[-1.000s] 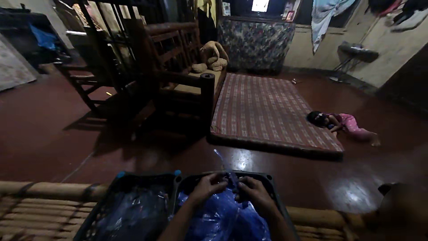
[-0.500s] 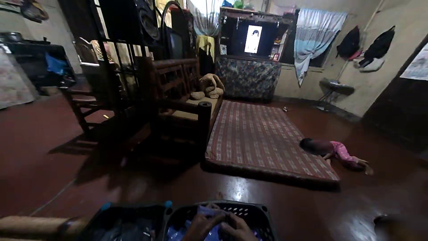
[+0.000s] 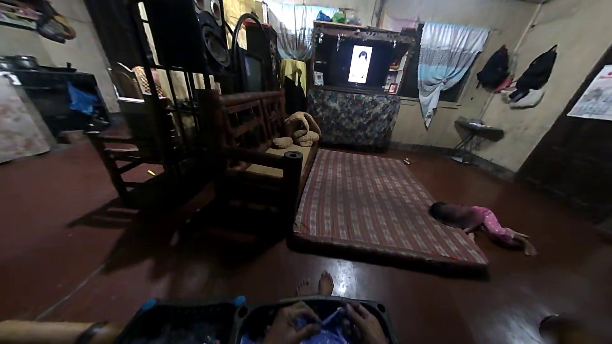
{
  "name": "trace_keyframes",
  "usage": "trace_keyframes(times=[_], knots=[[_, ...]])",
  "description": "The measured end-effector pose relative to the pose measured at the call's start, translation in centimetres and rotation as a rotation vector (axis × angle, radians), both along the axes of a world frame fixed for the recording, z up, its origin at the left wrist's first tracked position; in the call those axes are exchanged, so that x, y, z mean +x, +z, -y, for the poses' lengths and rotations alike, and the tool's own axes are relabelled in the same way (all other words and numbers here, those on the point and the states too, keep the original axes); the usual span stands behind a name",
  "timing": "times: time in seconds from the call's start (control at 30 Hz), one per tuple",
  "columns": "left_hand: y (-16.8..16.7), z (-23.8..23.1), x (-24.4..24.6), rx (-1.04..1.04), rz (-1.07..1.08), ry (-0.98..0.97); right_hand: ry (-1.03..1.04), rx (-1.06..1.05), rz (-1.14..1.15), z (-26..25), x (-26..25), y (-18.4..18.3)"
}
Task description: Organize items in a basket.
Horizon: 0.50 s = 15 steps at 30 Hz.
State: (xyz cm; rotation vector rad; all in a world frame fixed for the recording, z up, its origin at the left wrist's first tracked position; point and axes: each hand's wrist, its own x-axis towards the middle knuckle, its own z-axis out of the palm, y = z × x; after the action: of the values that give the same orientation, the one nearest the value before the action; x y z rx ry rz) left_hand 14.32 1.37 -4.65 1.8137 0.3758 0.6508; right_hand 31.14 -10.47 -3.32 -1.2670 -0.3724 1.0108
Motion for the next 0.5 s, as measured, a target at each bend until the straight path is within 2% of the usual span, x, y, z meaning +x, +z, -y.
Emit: trace_keyframes(times=[0.07,0.13,0.23,0.3,0.37,0.5], knots=[[-0.3,0.5,0.4,0.135,-0.005,-0.084,-0.026,0.029,-0.013,0.0,-0.4,0.0],[-0.6,0.9,0.6,0.135,0.024,-0.097,0.054,0.079,0.161,0.1,-1.1,-0.7],[-0.3,1.2,0.6,-0.056,0.044,0.043,0.279,0.022,0.633,0.1,-2.0,-0.7],[0.3,1.1,0.4,-0.243,0.027,0.152,0.383,-0.047,0.793,-0.1,-2.7,-0.2],[0.6,1.0,0.3,-0.348,0.001,0.199,0.400,-0.063,0.859,-0.4,-3.2,-0.3],[0.4,1.0,0.5,-0.427,-0.001,0.210,0.372,-0.104,0.863,-0.4,-2.9,-0.4]])
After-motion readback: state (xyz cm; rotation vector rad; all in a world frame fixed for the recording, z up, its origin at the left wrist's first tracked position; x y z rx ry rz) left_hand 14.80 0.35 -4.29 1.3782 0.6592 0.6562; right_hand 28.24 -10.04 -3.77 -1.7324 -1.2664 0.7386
